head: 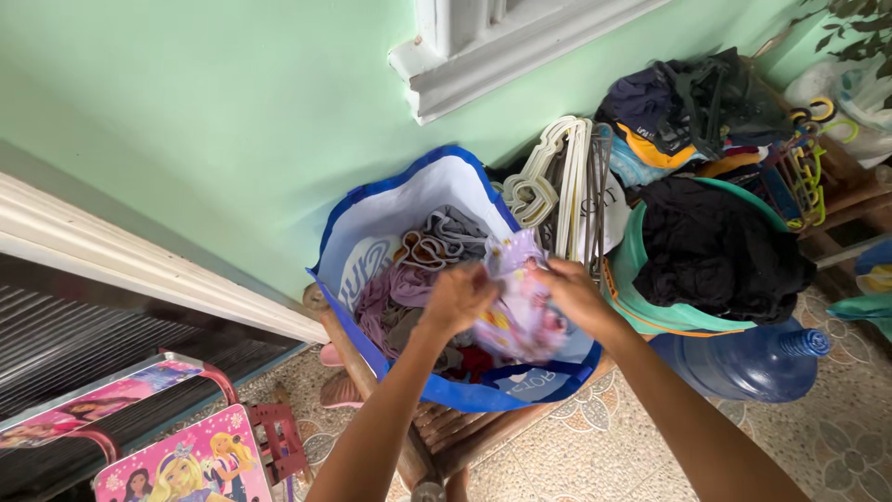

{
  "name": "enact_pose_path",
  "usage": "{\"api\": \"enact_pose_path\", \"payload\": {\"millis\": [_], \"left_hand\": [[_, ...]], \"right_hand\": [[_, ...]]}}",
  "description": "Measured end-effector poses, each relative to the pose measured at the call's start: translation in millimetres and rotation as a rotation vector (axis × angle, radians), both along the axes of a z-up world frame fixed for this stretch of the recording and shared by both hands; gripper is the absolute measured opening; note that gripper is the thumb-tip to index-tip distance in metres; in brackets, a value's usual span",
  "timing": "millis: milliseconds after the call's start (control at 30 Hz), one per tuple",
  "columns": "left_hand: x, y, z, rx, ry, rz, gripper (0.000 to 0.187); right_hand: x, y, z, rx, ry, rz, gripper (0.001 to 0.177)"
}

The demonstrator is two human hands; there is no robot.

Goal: The person takes various items of clothing from a blue laundry bag, places them onto hangers, and hangs them onto a metal drying rack.

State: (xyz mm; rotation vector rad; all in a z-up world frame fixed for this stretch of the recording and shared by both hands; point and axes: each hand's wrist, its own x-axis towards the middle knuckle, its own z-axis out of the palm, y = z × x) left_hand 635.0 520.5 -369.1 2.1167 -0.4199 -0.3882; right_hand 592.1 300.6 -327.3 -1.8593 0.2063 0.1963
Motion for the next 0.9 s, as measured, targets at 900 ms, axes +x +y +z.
{"api": "enact_pose_path", "payload": {"millis": [900], "left_hand": [[112, -62, 58, -1.661, 1.600, -0.568, 0.031]], "right_hand": [[-61, -17, 58, -0.028, 0.363, 0.275, 0.076]]}}
